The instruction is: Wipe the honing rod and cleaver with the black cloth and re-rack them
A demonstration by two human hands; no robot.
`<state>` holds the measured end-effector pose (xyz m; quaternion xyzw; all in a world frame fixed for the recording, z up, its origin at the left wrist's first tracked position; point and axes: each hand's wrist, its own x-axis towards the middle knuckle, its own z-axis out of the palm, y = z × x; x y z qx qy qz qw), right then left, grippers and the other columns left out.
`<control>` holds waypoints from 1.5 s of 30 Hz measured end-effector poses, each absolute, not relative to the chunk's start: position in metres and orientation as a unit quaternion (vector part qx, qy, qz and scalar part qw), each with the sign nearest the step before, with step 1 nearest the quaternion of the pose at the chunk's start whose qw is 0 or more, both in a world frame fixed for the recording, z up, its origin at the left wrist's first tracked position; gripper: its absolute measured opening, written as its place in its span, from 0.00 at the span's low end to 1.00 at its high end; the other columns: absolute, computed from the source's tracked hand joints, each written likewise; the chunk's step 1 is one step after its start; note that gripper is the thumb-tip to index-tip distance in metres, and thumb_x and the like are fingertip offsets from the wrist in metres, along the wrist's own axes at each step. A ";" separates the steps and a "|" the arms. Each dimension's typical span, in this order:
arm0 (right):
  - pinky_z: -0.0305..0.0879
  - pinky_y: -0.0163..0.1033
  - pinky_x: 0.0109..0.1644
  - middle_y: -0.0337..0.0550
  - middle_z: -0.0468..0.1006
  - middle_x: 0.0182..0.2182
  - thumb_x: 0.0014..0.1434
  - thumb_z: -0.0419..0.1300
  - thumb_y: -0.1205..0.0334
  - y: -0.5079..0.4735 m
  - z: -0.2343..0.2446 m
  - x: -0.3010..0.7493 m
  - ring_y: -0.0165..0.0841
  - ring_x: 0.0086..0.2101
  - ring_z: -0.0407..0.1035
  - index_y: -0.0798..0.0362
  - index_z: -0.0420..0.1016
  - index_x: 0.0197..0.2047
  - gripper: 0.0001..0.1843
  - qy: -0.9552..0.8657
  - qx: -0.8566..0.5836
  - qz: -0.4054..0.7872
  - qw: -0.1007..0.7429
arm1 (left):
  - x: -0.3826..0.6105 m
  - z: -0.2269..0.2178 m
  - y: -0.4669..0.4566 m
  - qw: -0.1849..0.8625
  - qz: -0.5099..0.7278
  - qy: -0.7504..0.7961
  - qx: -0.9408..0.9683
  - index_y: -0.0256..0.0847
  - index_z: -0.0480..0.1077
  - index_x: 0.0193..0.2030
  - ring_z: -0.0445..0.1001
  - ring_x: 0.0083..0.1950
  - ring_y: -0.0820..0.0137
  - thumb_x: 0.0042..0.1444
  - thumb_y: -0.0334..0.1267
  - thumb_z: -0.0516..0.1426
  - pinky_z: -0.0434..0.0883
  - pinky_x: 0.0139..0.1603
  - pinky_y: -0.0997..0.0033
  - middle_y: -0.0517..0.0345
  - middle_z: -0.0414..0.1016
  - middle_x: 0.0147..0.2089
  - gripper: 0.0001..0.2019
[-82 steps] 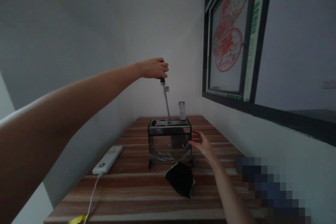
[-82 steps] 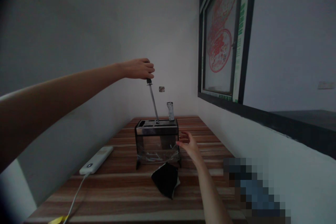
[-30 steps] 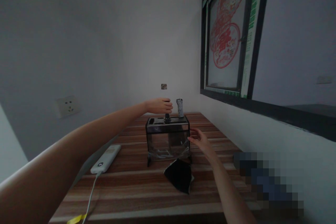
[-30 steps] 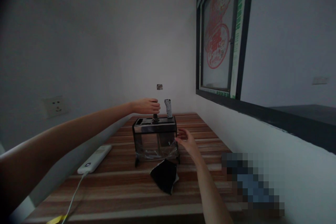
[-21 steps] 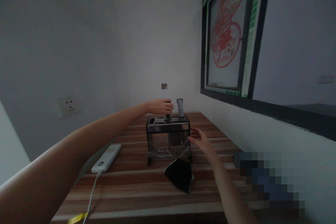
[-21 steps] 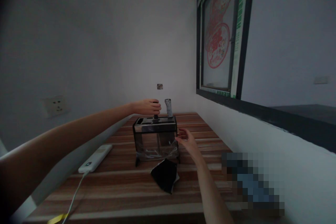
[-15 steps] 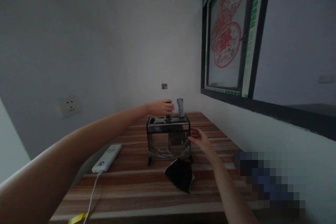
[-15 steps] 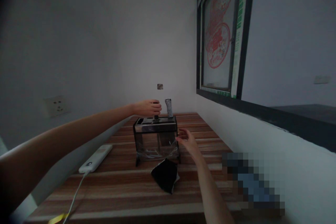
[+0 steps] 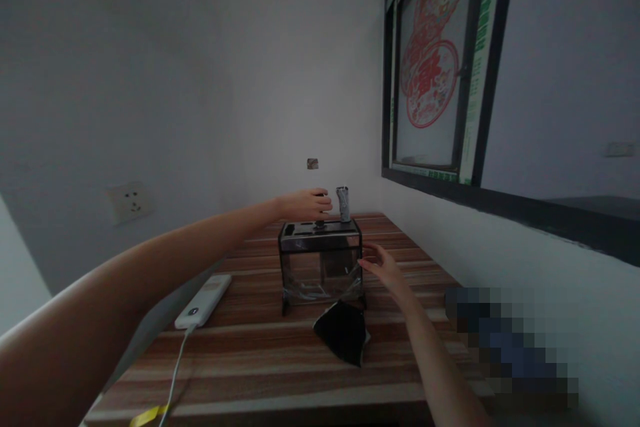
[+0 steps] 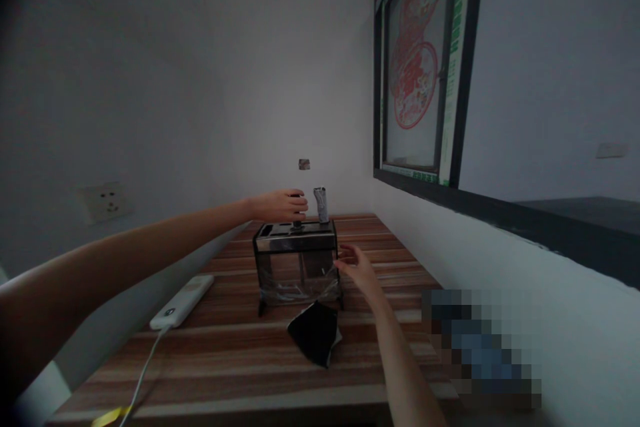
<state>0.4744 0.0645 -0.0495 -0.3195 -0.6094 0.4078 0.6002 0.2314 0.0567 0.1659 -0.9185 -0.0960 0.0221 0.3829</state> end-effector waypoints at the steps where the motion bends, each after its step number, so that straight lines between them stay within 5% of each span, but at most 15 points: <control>1: 0.70 0.41 0.40 0.42 0.78 0.33 0.39 0.70 0.54 0.064 -0.049 0.474 0.36 0.35 0.73 0.51 0.72 0.43 0.26 -0.610 -0.320 0.408 0.599 | 0.231 0.168 0.057 0.381 0.025 -0.093 -0.919 0.51 0.71 0.42 0.70 0.50 0.70 0.58 0.29 0.53 0.58 0.60 0.65 0.57 0.76 0.42 0.12; 7: 0.71 0.42 0.41 0.42 0.78 0.34 0.39 0.70 0.54 0.064 -0.049 0.474 0.36 0.35 0.73 0.51 0.73 0.43 0.26 -0.607 -0.326 0.407 0.600 | 0.226 0.183 0.046 0.332 0.011 -0.038 -0.942 0.55 0.68 0.49 0.70 0.54 0.66 0.46 0.29 0.61 0.58 0.61 0.65 0.58 0.74 0.51 0.23; 13: 0.71 0.42 0.40 0.43 0.78 0.36 0.38 0.70 0.54 0.065 -0.051 0.474 0.37 0.36 0.73 0.51 0.72 0.43 0.27 -0.610 -0.321 0.408 0.599 | 0.232 0.202 0.025 0.405 0.042 -0.099 -0.908 0.50 0.66 0.52 0.69 0.53 0.63 0.57 0.33 0.53 0.61 0.57 0.63 0.54 0.71 0.55 0.16; 20: 0.70 0.43 0.42 0.43 0.78 0.34 0.38 0.71 0.55 0.066 -0.051 0.475 0.37 0.36 0.73 0.51 0.73 0.42 0.27 -0.615 -0.323 0.395 0.601 | 0.236 0.201 0.021 0.394 -0.100 -0.255 -0.877 0.42 0.68 0.49 0.69 0.51 0.62 0.61 0.35 0.49 0.63 0.53 0.61 0.50 0.71 0.49 0.12; 25: 0.71 0.42 0.41 0.44 0.78 0.36 0.39 0.70 0.56 0.065 -0.050 0.475 0.36 0.36 0.73 0.50 0.72 0.43 0.26 -0.618 -0.323 0.397 0.597 | 0.234 0.182 0.040 0.232 -0.249 -0.392 -0.855 0.40 0.67 0.49 0.70 0.50 0.65 0.58 0.38 0.53 0.67 0.51 0.64 0.50 0.71 0.50 0.13; 31: 0.71 0.42 0.41 0.42 0.77 0.34 0.39 0.70 0.55 0.065 -0.050 0.475 0.37 0.35 0.73 0.50 0.73 0.43 0.26 -0.614 -0.326 0.402 0.596 | 0.238 0.172 0.055 0.164 -0.249 -0.426 -0.854 0.40 0.72 0.41 0.75 0.35 0.70 0.57 0.36 0.53 0.70 0.36 0.72 0.56 0.77 0.37 0.09; 45: 0.70 0.41 0.41 0.42 0.77 0.35 0.39 0.70 0.55 0.066 -0.051 0.476 0.36 0.36 0.73 0.51 0.73 0.43 0.26 -0.619 -0.326 0.397 0.594 | 0.241 0.175 0.046 0.165 -0.228 -0.416 -0.865 0.39 0.74 0.34 0.74 0.33 0.71 0.54 0.36 0.56 0.69 0.35 0.73 0.55 0.77 0.35 0.06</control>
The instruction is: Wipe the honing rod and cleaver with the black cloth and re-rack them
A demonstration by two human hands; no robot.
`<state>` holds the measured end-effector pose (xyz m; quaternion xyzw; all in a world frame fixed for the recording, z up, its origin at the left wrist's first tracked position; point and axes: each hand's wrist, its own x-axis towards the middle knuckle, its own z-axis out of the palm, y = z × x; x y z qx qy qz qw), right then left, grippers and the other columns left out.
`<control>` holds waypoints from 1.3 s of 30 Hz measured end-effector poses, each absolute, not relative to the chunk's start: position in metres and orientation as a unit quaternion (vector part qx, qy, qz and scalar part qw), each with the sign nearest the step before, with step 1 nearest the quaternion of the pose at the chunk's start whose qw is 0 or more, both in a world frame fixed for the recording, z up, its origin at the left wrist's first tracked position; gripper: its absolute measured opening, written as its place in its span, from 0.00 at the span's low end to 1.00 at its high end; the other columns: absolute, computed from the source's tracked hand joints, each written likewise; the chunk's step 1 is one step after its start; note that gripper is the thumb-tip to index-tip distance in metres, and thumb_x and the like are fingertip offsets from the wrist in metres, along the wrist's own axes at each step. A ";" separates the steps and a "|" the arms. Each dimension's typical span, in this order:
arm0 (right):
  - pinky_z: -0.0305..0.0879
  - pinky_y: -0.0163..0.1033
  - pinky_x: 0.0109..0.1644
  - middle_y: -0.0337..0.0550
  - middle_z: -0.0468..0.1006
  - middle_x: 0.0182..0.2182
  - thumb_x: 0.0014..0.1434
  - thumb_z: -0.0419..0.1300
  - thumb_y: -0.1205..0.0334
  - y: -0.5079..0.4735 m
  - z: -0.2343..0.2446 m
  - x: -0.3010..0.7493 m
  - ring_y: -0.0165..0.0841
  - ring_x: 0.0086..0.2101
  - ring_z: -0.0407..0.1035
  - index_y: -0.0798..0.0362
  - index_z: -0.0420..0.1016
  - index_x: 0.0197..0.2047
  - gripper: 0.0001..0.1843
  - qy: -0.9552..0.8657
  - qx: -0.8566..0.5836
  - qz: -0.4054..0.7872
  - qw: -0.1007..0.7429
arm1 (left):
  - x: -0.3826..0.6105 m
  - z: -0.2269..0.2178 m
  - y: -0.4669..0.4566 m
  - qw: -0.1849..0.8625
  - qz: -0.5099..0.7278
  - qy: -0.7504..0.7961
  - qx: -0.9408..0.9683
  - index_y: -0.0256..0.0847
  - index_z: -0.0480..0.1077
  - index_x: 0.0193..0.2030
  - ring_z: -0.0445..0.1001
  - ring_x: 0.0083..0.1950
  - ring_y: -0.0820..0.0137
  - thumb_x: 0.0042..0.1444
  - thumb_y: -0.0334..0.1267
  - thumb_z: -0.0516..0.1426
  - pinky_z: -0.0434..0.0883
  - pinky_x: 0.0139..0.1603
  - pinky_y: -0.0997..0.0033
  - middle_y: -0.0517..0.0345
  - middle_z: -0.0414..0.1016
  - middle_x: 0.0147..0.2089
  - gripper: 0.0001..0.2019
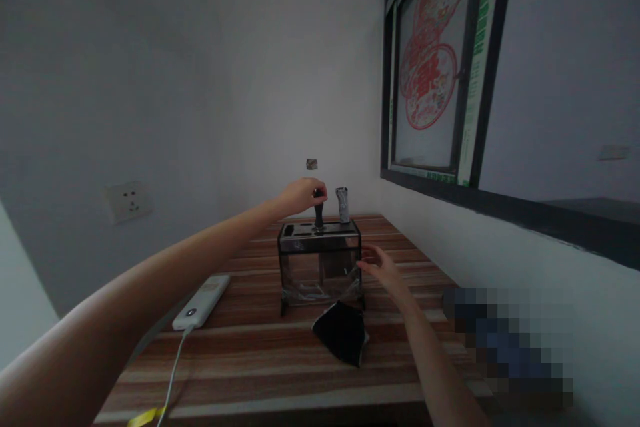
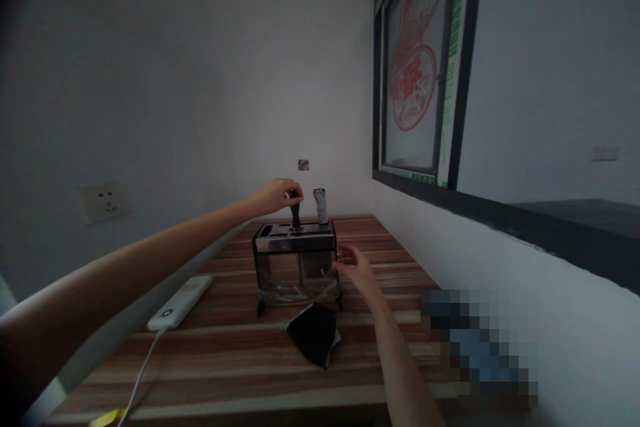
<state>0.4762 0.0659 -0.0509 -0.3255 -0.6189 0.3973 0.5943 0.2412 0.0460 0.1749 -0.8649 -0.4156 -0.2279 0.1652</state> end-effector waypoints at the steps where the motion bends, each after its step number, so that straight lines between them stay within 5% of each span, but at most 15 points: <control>1: 0.70 0.41 0.41 0.42 0.77 0.35 0.39 0.70 0.55 0.066 -0.051 0.476 0.36 0.36 0.73 0.51 0.73 0.43 0.26 -0.619 -0.325 0.398 0.594 | 0.241 0.175 0.046 0.167 -0.226 -0.413 -0.866 0.39 0.74 0.34 0.74 0.33 0.71 0.54 0.36 0.56 0.69 0.36 0.72 0.55 0.77 0.35 0.06; 7: 0.70 0.41 0.39 0.42 0.78 0.33 0.34 0.72 0.56 0.065 -0.050 0.475 0.37 0.35 0.73 0.50 0.73 0.42 0.29 -0.618 -0.324 0.401 0.594 | 0.238 0.175 0.045 0.170 -0.219 -0.396 -0.875 0.39 0.74 0.36 0.74 0.35 0.70 0.54 0.38 0.58 0.70 0.38 0.71 0.56 0.77 0.35 0.07; 11: 0.70 0.42 0.38 0.42 0.78 0.32 0.34 0.72 0.56 0.063 -0.048 0.475 0.37 0.34 0.73 0.51 0.73 0.42 0.29 -0.617 -0.324 0.396 0.598 | 0.240 0.181 0.036 0.187 -0.250 -0.373 -0.873 0.39 0.72 0.42 0.71 0.47 0.66 0.57 0.39 0.56 0.67 0.50 0.65 0.52 0.74 0.44 0.09; 18: 0.71 0.43 0.38 0.46 0.79 0.36 0.46 0.64 0.43 0.054 -0.037 0.475 0.39 0.35 0.73 0.50 0.73 0.41 0.23 -0.604 -0.336 0.363 0.625 | 0.261 0.175 -0.028 0.207 -0.365 -0.252 -0.872 0.42 0.70 0.43 0.69 0.52 0.65 0.60 0.34 0.52 0.66 0.54 0.60 0.52 0.71 0.47 0.08; 24: 0.69 0.43 0.36 0.46 0.79 0.29 0.49 0.59 0.39 0.047 -0.032 0.475 0.39 0.31 0.72 0.51 0.74 0.35 0.22 -0.581 -0.370 0.291 0.664 | 0.268 0.079 -0.084 0.184 -0.162 -0.113 -0.963 0.45 0.69 0.47 0.73 0.46 0.67 0.62 0.38 0.49 0.68 0.47 0.67 0.51 0.75 0.46 0.11; 30: 0.67 0.43 0.38 0.47 0.78 0.31 0.52 0.57 0.43 0.048 -0.022 0.478 0.38 0.31 0.71 0.56 0.73 0.38 0.23 -0.554 -0.374 0.207 0.714 | 0.256 -0.045 -0.057 0.095 -0.192 -0.248 -0.945 0.42 0.69 0.40 0.74 0.38 0.71 0.61 0.33 0.51 0.67 0.39 0.74 0.58 0.76 0.37 0.06; 36: 0.67 0.42 0.41 0.47 0.76 0.37 0.61 0.52 0.57 0.049 0.061 0.471 0.37 0.37 0.71 0.54 0.71 0.43 0.12 -0.644 -0.307 -0.010 0.701 | 0.249 -0.072 -0.051 0.066 -0.177 -0.280 -0.941 0.42 0.68 0.37 0.73 0.37 0.70 0.61 0.34 0.51 0.65 0.36 0.75 0.58 0.75 0.36 0.06; 39: 0.65 0.43 0.46 0.48 0.75 0.39 0.60 0.50 0.69 0.054 0.114 0.461 0.38 0.41 0.68 0.54 0.72 0.44 0.12 -0.746 -0.283 -0.189 0.573 | 0.251 -0.071 -0.053 0.047 -0.171 -0.277 -0.944 0.42 0.68 0.37 0.73 0.38 0.71 0.61 0.34 0.51 0.65 0.36 0.76 0.58 0.74 0.37 0.05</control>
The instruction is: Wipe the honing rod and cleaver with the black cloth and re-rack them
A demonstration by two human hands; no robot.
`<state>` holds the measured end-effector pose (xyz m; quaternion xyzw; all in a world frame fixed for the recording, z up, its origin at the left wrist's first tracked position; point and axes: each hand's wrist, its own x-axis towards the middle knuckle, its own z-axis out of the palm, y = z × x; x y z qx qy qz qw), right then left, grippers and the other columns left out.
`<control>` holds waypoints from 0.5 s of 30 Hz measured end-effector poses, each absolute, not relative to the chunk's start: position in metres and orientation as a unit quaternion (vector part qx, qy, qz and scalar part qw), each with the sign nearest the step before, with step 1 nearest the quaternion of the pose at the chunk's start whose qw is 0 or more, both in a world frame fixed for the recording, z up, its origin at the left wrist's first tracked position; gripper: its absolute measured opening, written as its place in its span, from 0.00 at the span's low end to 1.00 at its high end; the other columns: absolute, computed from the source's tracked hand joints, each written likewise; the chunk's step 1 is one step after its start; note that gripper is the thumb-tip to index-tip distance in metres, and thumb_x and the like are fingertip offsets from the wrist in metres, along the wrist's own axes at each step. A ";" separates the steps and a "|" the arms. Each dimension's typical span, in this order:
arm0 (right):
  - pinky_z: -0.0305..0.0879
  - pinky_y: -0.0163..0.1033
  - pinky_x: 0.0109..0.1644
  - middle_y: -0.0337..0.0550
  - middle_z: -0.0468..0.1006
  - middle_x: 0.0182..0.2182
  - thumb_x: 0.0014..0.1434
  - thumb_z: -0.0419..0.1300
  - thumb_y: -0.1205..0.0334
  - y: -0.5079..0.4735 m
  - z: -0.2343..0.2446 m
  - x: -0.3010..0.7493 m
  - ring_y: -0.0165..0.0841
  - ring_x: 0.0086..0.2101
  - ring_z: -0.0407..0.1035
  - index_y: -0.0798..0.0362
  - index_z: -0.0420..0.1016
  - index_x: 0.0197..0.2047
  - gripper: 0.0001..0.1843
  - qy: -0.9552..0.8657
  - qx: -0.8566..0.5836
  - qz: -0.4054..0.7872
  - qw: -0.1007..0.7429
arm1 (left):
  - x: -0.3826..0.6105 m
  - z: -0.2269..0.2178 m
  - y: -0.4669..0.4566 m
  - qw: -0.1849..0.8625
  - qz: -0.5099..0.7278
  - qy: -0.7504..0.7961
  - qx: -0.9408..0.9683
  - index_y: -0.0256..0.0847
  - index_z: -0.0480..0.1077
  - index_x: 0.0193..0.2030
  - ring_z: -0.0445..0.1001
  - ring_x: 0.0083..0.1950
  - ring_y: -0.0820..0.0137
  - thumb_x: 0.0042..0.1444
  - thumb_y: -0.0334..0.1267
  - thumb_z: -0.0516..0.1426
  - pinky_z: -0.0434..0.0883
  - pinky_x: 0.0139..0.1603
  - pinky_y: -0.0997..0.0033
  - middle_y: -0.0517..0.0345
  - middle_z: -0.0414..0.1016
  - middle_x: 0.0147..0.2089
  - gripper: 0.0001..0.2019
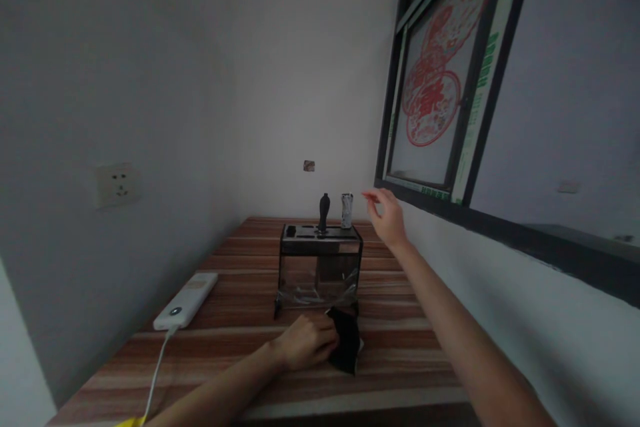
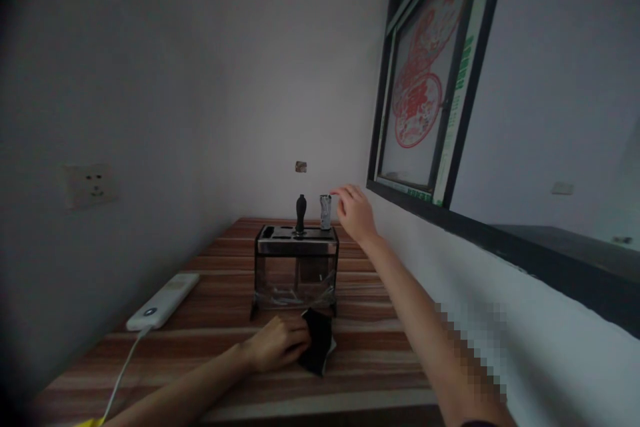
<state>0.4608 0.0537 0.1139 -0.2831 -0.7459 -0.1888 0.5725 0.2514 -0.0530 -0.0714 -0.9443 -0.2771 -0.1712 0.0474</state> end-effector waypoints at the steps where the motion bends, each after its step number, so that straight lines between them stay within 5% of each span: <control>1: 0.63 0.44 0.49 0.49 0.74 0.41 0.59 0.49 0.72 0.056 0.129 0.458 0.39 0.44 0.66 0.54 0.72 0.45 0.14 -0.784 -0.285 -0.251 0.492 | 0.252 -0.072 -0.053 0.043 -0.172 -0.277 -0.944 0.42 0.68 0.37 0.72 0.38 0.71 0.61 0.34 0.51 0.65 0.37 0.76 0.59 0.74 0.37 0.05; 7: 0.58 0.42 0.44 0.49 0.70 0.51 0.58 0.52 0.76 0.073 0.170 0.448 0.41 0.51 0.60 0.51 0.69 0.50 0.19 -0.848 -0.194 -0.479 0.116 | 0.253 -0.074 -0.052 0.017 -0.181 -0.288 -0.940 0.42 0.68 0.37 0.71 0.39 0.71 0.60 0.33 0.52 0.65 0.38 0.77 0.59 0.74 0.39 0.04; 15: 0.55 0.42 0.43 0.47 0.74 0.47 0.60 0.56 0.69 0.087 0.170 0.425 0.38 0.49 0.61 0.51 0.73 0.41 0.07 -0.841 -0.060 -0.534 -0.054 | 0.254 -0.077 -0.052 0.008 -0.184 -0.306 -0.934 0.43 0.68 0.37 0.72 0.39 0.71 0.60 0.33 0.51 0.65 0.39 0.76 0.59 0.73 0.39 0.05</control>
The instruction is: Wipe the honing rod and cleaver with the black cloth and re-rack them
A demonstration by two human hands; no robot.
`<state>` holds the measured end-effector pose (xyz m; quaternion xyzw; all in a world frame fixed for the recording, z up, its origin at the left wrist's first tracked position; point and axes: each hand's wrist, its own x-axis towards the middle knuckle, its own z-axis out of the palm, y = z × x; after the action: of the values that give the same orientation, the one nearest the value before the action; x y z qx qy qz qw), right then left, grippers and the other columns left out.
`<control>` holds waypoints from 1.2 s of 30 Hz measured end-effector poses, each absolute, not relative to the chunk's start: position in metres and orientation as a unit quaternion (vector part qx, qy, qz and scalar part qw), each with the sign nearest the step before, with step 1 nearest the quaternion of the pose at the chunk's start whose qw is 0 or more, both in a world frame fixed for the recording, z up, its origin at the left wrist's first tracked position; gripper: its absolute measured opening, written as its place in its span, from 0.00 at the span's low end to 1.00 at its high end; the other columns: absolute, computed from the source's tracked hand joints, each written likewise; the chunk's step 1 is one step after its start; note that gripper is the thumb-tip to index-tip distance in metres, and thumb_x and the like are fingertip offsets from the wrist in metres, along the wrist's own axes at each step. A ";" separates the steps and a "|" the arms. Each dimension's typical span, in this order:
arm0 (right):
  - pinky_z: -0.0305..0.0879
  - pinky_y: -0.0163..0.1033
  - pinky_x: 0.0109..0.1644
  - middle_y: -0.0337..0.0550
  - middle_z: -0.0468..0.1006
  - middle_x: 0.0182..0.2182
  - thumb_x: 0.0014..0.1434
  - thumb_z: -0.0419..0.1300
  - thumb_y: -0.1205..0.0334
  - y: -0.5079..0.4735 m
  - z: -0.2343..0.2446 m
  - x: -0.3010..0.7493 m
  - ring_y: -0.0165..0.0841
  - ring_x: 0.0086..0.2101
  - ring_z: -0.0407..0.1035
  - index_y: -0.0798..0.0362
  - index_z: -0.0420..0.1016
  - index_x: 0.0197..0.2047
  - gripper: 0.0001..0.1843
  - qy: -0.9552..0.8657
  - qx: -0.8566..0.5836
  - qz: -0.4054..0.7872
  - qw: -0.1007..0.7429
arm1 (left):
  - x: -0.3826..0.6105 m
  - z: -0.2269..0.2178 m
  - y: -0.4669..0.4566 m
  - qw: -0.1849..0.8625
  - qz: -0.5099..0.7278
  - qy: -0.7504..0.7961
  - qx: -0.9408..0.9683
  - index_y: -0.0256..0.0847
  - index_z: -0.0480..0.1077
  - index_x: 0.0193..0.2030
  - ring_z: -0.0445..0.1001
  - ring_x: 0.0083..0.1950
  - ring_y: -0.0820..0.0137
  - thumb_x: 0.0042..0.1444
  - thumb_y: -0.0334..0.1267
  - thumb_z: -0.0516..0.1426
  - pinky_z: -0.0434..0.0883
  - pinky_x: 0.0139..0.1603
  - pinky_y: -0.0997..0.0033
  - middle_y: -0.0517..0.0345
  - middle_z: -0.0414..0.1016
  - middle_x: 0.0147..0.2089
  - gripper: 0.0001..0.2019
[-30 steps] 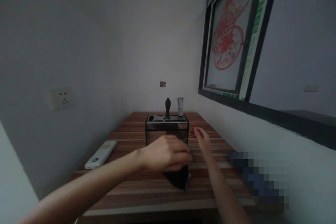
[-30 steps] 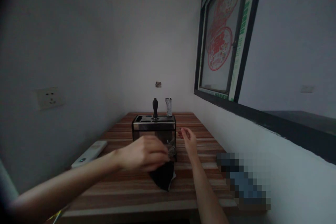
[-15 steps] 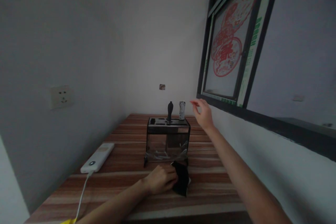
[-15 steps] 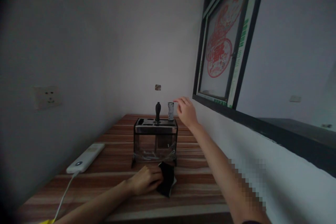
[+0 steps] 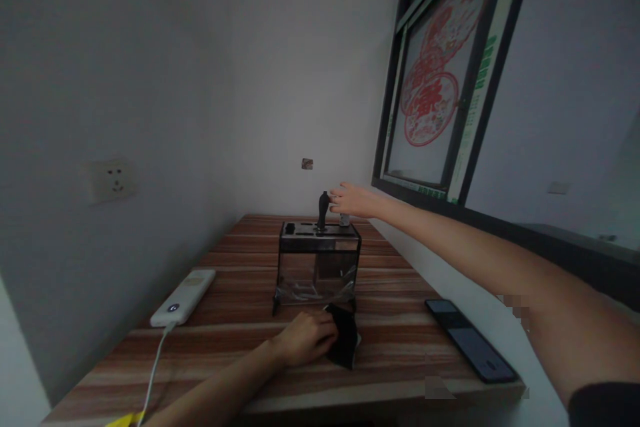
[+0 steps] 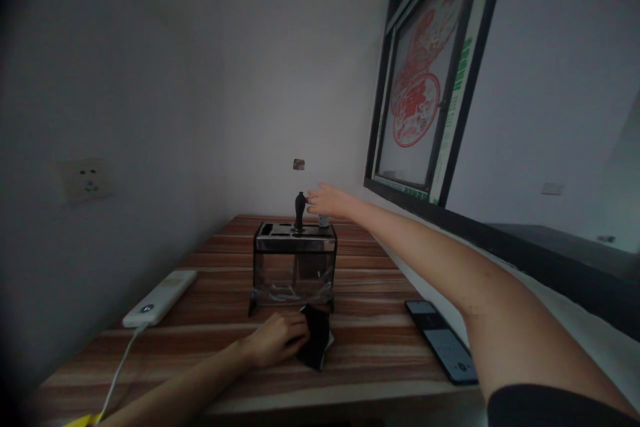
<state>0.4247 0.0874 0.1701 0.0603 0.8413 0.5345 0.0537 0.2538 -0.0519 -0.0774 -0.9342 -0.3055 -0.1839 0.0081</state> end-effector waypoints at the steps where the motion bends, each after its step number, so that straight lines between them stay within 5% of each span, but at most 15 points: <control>1: 0.55 0.41 0.42 0.46 0.75 0.45 0.59 0.57 0.69 0.089 0.169 0.423 0.38 0.48 0.61 0.51 0.73 0.39 0.06 0.841 0.062 0.534 0.061 | 0.254 -0.078 -0.052 0.007 -0.184 -0.307 -0.934 0.43 0.68 0.37 0.72 0.39 0.71 0.60 0.33 0.51 0.65 0.39 0.76 0.59 0.73 0.39 0.05; 10: 0.54 0.43 0.42 0.45 0.78 0.33 0.58 0.56 0.70 0.102 0.151 0.419 0.37 0.40 0.64 0.54 0.75 0.30 0.08 0.840 0.085 0.533 0.064 | 0.255 -0.079 -0.051 0.006 -0.183 -0.313 -0.932 0.43 0.68 0.37 0.72 0.39 0.71 0.59 0.32 0.52 0.65 0.38 0.76 0.60 0.74 0.39 0.04; 36: 0.54 0.45 0.43 0.46 0.78 0.29 0.59 0.53 0.71 0.102 0.174 0.432 0.37 0.40 0.63 0.53 0.76 0.30 0.11 0.826 0.120 0.550 0.029 | 0.255 -0.080 -0.050 0.002 -0.174 -0.316 -0.933 0.43 0.67 0.37 0.72 0.40 0.70 0.59 0.31 0.52 0.65 0.38 0.76 0.60 0.73 0.38 0.04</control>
<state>0.4318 0.1023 0.1742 0.1205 0.8262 0.5496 0.0288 0.2551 -0.0502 -0.0798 -0.9327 -0.3156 -0.1745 0.0025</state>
